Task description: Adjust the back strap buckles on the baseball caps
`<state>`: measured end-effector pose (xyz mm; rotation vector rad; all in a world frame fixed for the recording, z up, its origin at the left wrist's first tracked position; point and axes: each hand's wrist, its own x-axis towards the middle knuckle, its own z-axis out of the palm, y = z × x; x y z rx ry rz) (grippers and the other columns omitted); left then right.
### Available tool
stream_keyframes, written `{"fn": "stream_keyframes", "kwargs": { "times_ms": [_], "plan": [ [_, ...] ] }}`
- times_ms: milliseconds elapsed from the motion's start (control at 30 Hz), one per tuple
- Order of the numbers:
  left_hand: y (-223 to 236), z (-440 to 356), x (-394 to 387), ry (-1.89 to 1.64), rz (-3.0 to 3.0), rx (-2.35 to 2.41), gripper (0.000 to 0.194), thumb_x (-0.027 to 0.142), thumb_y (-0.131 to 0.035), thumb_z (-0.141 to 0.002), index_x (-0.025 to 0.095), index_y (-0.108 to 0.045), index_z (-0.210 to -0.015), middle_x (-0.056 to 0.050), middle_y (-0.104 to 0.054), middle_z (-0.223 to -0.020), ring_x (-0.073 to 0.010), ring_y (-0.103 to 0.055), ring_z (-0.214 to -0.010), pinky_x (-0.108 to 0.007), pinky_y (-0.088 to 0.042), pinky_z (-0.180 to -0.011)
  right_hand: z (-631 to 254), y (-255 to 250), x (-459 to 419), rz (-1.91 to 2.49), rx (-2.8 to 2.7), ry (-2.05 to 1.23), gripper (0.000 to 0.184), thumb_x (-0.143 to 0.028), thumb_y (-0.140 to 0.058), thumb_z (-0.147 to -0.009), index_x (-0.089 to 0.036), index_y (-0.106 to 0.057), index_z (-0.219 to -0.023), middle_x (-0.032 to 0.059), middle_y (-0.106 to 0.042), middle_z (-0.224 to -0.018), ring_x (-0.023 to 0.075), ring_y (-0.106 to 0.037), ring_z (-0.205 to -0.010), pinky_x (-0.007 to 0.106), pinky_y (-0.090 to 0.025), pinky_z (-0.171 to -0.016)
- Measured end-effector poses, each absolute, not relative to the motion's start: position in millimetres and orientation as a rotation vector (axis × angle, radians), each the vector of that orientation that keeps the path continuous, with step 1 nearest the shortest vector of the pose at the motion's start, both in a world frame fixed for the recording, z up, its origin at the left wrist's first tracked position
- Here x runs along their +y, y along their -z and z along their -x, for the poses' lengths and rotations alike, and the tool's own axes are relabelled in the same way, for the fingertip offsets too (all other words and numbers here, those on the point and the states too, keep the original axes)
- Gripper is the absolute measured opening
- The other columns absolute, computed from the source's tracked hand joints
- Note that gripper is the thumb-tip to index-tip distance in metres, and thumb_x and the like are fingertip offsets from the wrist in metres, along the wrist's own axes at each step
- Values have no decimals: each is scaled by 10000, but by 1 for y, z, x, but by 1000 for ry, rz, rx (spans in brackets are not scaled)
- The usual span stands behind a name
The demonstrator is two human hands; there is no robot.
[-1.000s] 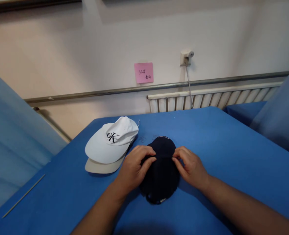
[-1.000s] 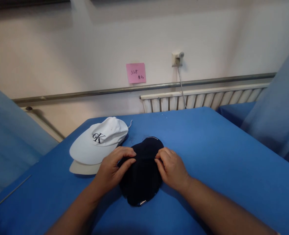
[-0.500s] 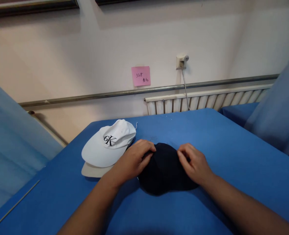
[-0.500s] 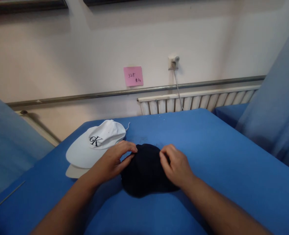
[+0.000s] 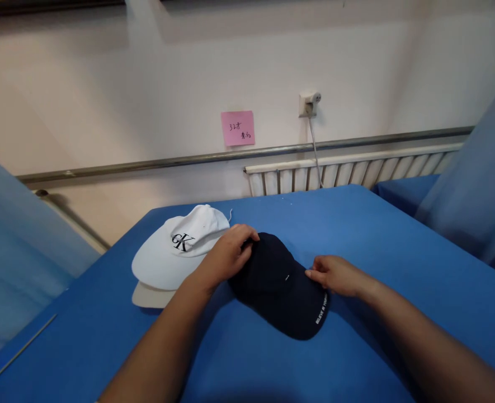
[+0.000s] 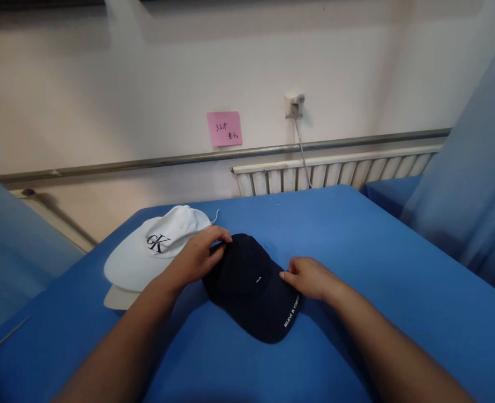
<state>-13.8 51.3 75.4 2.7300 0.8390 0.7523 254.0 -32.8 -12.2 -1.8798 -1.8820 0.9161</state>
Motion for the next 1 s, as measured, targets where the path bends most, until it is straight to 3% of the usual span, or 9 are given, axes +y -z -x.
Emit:
{"fn": "stream_keyframes", "kwargs": {
  "times_ms": [200,400,567,700,867,1000],
  "plan": [
    [-75,20,53,-809,-2590,911,165,139,-479,-858,208,-573,-975,-32,-625,-987,-170,-600,-919,-327,-487,-845,-254,13,-36,2016,-1966,-572,334,-473,-484,-917,-175,-616,-847,106,-704,-815,226,-634,-726,304,-352,-591],
    [-78,18,50,-914,-2500,897,148,168,-507,-842,199,-586,-963,-39,-634,-960,-168,-613,-891,-328,-515,-829,-256,13,-32,2004,-1847,-767,305,-463,-542,-889,-173,-625,-932,83,-706,-748,204,-640,-676,290,-389,-588],
    [-79,22,50,-979,-2429,926,153,175,-540,-823,194,-587,-968,-42,-634,-978,-169,-621,-909,-333,-531,-829,-259,9,-34,1981,-1889,-1022,417,-506,-467,-921,-183,-588,-687,63,-669,-586,165,-616,-523,270,-391,-515],
    [-79,22,53,-951,-2472,945,154,162,-532,-810,189,-595,-948,-36,-639,-942,-158,-620,-862,-332,-532,-810,-259,13,-40,1893,-1657,-1373,337,-498,-505,-912,-175,-569,-841,51,-668,-585,163,-628,-480,229,-386,-416],
    [-79,22,55,-930,-2497,966,143,170,-527,-800,187,-598,-923,-37,-641,-913,-162,-619,-834,-338,-531,-798,-258,31,-53,1773,-1293,-1362,253,-364,-596,-885,-176,-507,-1029,43,-696,-748,144,-657,-526,198,-410,-396],
    [-78,23,57,-944,-2488,964,144,172,-528,-794,187,-600,-918,-32,-644,-910,-157,-620,-829,-328,-531,-789,-258,40,-69,1751,-1195,-1396,260,-422,-575,-901,-170,-538,-852,25,-679,-634,93,-567,-409,191,-382,-398]
  ]
}}
